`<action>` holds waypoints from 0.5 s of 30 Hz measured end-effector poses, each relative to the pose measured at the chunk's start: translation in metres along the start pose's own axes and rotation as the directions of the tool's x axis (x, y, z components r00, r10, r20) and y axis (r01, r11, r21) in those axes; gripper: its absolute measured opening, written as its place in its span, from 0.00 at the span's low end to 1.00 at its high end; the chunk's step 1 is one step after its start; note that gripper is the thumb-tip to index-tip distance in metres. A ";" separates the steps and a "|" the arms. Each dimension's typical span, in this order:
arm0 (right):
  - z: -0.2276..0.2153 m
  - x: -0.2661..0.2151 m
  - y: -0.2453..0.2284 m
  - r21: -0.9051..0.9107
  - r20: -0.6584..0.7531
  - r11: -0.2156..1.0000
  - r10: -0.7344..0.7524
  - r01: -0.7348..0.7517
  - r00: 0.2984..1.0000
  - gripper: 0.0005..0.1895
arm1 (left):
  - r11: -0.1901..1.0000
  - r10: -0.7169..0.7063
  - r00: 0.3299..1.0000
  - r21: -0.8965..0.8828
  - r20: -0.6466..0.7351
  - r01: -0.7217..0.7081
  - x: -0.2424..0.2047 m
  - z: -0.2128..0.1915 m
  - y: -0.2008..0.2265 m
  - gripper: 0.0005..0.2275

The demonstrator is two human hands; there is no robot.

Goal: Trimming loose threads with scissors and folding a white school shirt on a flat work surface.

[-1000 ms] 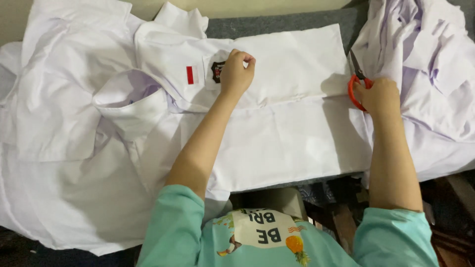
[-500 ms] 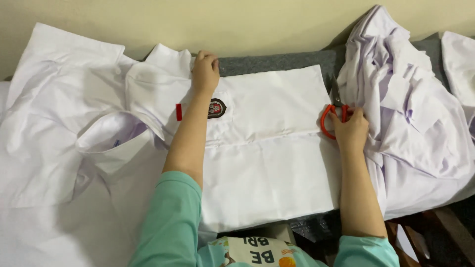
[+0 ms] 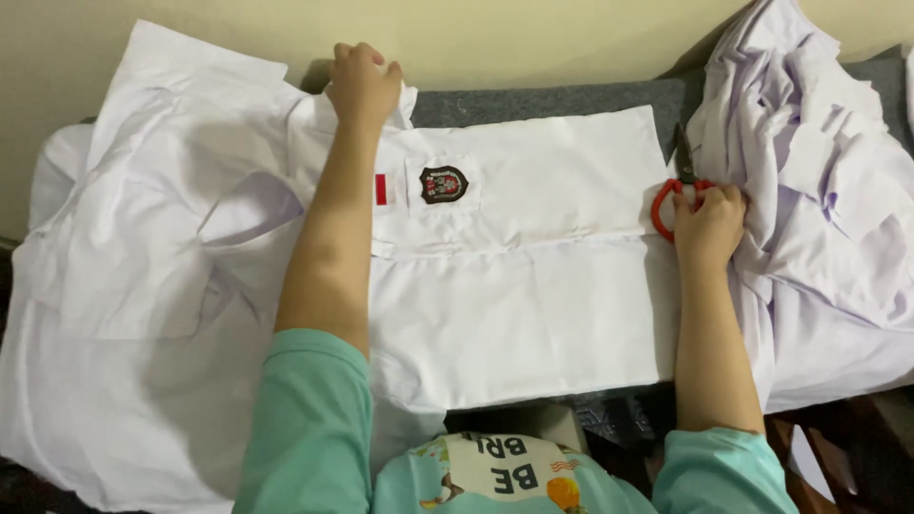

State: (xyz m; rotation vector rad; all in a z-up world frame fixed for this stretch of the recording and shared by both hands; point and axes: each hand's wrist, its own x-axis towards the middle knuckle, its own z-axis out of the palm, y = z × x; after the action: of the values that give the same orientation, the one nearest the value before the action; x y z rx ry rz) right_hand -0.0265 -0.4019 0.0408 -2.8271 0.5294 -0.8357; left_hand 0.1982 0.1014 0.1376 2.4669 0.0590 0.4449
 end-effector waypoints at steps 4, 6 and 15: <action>-0.004 -0.009 -0.004 0.029 -0.039 0.992 -0.124 0.126 0.991 0.12 | 0.987 -0.088 0.911 0.158 0.403 0.026 -0.010 -0.083 -0.006 0.24; -0.014 -0.016 -0.018 0.031 -0.079 0.975 -0.215 0.218 0.973 0.10 | 0.981 -0.096 0.829 0.192 0.552 -0.014 -0.043 -0.121 -0.008 0.26; -0.078 -0.071 -0.219 0.579 -0.056 0.626 -0.608 0.522 0.792 0.02 | 0.763 0.310 0.826 0.395 0.471 -0.512 -0.193 -0.176 -0.033 0.36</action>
State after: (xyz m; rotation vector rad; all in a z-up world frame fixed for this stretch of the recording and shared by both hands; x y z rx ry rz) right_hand -0.0610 -0.1760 0.1223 -2.4248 -0.6071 -0.6922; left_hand -0.0395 0.2011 0.1919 3.0563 -0.6387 0.1213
